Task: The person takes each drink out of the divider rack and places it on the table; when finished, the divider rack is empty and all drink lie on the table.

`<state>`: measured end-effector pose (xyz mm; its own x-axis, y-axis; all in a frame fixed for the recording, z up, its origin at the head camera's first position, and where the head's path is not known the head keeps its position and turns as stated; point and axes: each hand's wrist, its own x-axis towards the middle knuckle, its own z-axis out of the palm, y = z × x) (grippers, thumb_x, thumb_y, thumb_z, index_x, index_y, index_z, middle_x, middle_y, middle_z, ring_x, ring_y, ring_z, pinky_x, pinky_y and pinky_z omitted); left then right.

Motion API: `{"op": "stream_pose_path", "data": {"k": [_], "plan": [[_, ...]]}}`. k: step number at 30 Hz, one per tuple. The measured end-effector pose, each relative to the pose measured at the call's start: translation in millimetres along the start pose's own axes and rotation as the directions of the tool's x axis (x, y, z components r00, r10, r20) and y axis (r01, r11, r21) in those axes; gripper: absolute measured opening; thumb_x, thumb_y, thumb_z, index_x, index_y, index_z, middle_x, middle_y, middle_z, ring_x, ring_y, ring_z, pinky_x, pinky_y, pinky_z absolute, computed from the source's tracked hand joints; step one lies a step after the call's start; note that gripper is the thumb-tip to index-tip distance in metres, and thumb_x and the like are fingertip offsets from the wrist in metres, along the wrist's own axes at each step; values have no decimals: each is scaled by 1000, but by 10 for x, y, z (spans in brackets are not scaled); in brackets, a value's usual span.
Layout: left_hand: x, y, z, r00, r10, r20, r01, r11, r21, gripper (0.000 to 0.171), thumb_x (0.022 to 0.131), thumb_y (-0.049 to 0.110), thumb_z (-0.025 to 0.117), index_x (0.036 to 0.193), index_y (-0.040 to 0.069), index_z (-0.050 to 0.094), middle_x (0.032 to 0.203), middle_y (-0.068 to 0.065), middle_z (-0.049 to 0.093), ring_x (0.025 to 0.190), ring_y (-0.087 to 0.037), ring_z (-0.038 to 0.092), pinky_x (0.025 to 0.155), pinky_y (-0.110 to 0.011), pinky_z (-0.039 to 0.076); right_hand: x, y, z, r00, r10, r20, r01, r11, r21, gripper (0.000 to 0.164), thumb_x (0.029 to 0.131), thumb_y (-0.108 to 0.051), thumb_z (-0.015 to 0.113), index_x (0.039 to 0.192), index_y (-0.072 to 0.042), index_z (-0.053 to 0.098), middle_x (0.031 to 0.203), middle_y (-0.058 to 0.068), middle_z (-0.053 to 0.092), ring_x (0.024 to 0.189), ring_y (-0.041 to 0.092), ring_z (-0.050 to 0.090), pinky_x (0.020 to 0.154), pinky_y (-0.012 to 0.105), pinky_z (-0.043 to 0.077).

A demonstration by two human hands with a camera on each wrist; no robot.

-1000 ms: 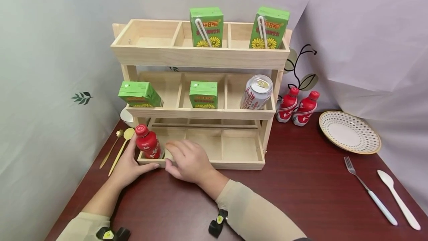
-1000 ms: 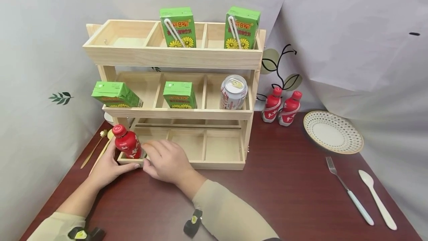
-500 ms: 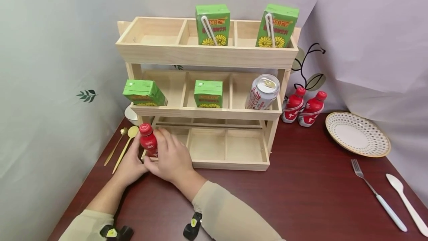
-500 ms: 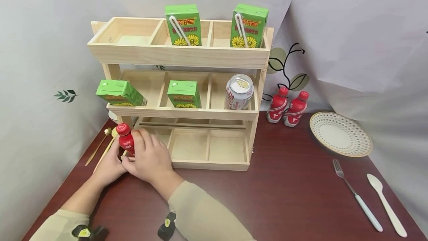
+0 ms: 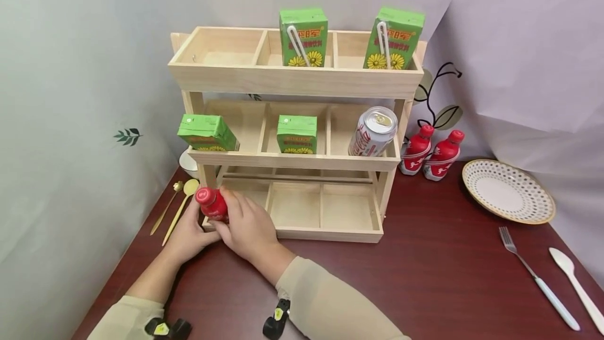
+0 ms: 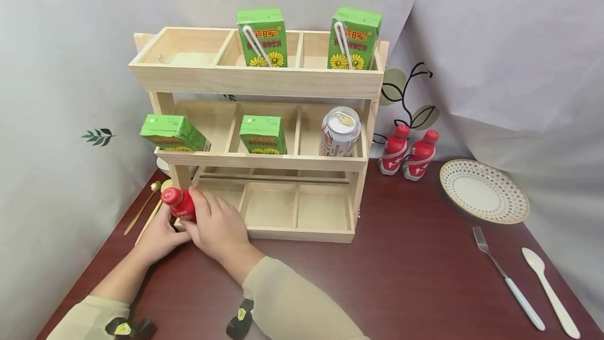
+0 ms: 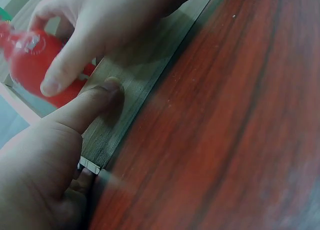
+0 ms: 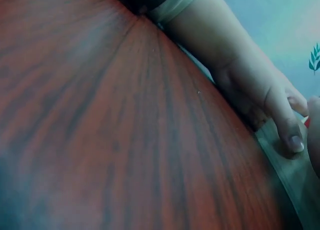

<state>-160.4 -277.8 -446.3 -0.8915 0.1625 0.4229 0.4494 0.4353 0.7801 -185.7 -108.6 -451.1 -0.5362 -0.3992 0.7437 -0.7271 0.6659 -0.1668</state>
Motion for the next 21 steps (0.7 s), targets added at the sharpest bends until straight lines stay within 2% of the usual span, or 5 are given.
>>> {"op": "stream_pose_path", "data": {"k": [5, 9, 13, 18, 21], "plan": [[11, 13, 4, 1000, -6, 8, 6, 1000, -17, 118, 63, -2, 88, 156, 13, 15, 146, -16, 39, 130, -9, 37, 100, -14, 30, -45, 25, -12, 987, -89, -136, 88, 996, -15, 71, 88, -43, 67, 140, -1, 43, 127, 7, 56, 112, 16, 58, 101, 26, 40], [8, 20, 2, 1000, -18, -2, 18, 1000, 7, 121, 63, 0, 89, 156, 13, 13, 149, -20, 33, 135, -12, 31, 102, -13, 24, -63, 31, -15, 972, -104, -209, 104, 995, -12, 75, 86, -41, 69, 139, 4, 40, 127, 11, 55, 111, 19, 58, 100, 27, 40], [5, 19, -7, 999, -50, 2, 50, 999, 14, 123, 63, 2, 89, 157, 16, 11, 152, -16, 29, 137, -17, 29, 101, -12, 25, -82, 41, -31, 945, -160, -286, 170, 985, 12, 74, 88, -36, 68, 137, 9, 37, 129, 18, 52, 111, 24, 58, 99, 30, 42], [15, 13, -13, 996, -86, 25, 86, 996, -14, 124, 65, 0, 88, 157, 19, 7, 155, -13, 26, 137, -28, 30, 100, -11, 28, -114, 67, -86, 914, -226, -336, 259, 964, 57, 71, 89, -32, 66, 134, 12, 34, 130, 24, 49, 113, 28, 56, 101, 32, 41], [5, 18, -15, 996, -88, 25, 88, 996, 9, 125, 64, 1, 89, 157, 18, 7, 155, -13, 24, 138, -30, 28, 101, -13, 26, -149, 88, -120, 902, -260, -343, 300, 951, 67, 72, 89, -32, 68, 133, 14, 34, 129, 25, 49, 112, 29, 57, 100, 32, 41]]}}
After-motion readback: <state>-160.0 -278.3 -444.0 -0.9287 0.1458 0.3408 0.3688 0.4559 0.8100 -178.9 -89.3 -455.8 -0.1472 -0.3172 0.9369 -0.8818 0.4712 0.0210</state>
